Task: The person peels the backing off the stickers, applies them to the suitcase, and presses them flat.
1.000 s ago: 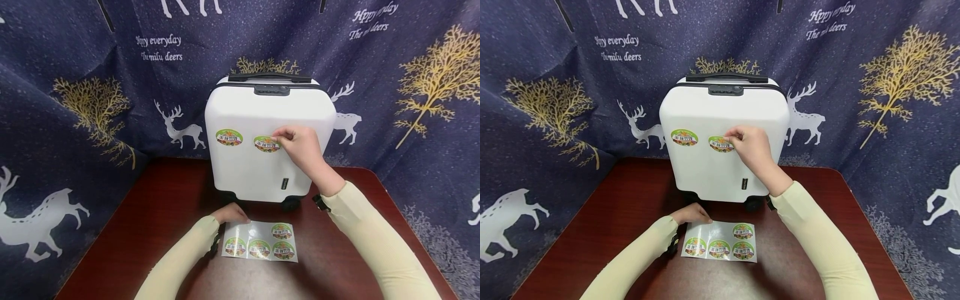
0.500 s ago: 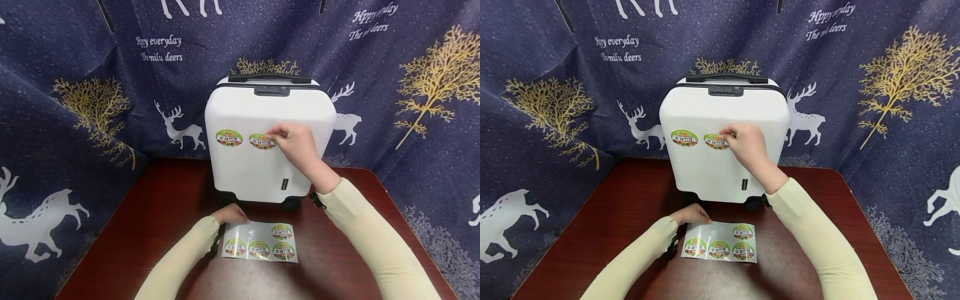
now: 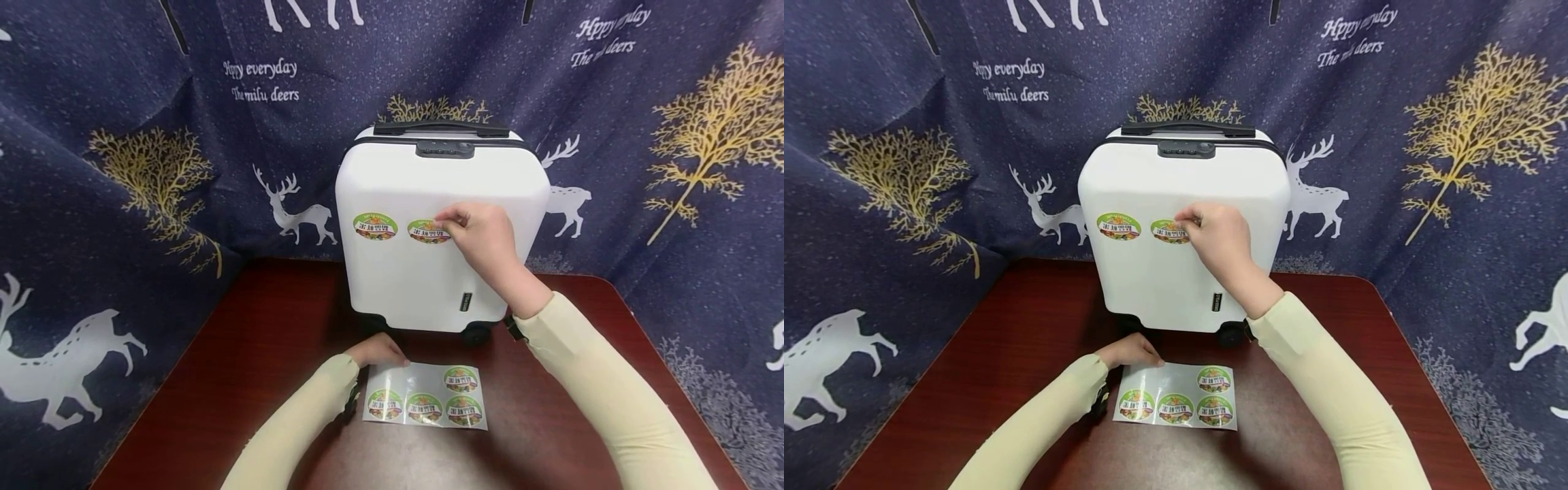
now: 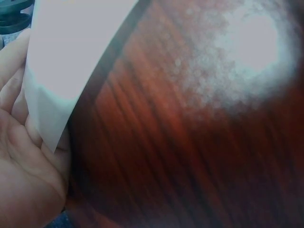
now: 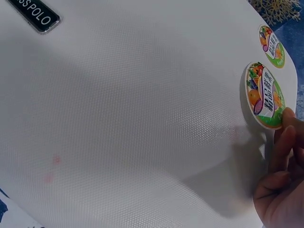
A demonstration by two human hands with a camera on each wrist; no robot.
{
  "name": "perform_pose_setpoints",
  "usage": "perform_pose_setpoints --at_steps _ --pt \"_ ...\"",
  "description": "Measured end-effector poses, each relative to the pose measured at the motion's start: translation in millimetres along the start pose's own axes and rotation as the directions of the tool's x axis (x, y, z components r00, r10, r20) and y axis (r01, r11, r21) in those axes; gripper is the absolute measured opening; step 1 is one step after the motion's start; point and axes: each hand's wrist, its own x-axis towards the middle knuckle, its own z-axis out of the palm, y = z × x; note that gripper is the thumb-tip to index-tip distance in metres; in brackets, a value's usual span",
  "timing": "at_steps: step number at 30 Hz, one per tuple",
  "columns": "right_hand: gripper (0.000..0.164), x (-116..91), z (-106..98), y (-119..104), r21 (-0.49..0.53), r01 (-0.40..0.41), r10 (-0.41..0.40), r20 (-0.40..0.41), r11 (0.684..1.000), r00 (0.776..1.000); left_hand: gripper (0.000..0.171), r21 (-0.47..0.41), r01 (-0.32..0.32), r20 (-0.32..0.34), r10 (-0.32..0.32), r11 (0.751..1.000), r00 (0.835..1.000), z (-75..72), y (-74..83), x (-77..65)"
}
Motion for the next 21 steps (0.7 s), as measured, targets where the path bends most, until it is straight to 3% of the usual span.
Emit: perform_pose_setpoints --at_steps 7,21 --pt "0.012 -2 3 2 -0.029 -0.006 0.005 -0.038 1.0 0.999 0.025 0.002 0.007 0.003 -0.007 1.0 1.0 1.4 -1.6 1.2" --pt "0.012 -7 13 4 -0.161 0.111 -0.137 -0.162 0.981 0.977 0.025 0.016 -0.008 -0.003 0.008 1.0 1.0 0.9 1.8 -1.5"
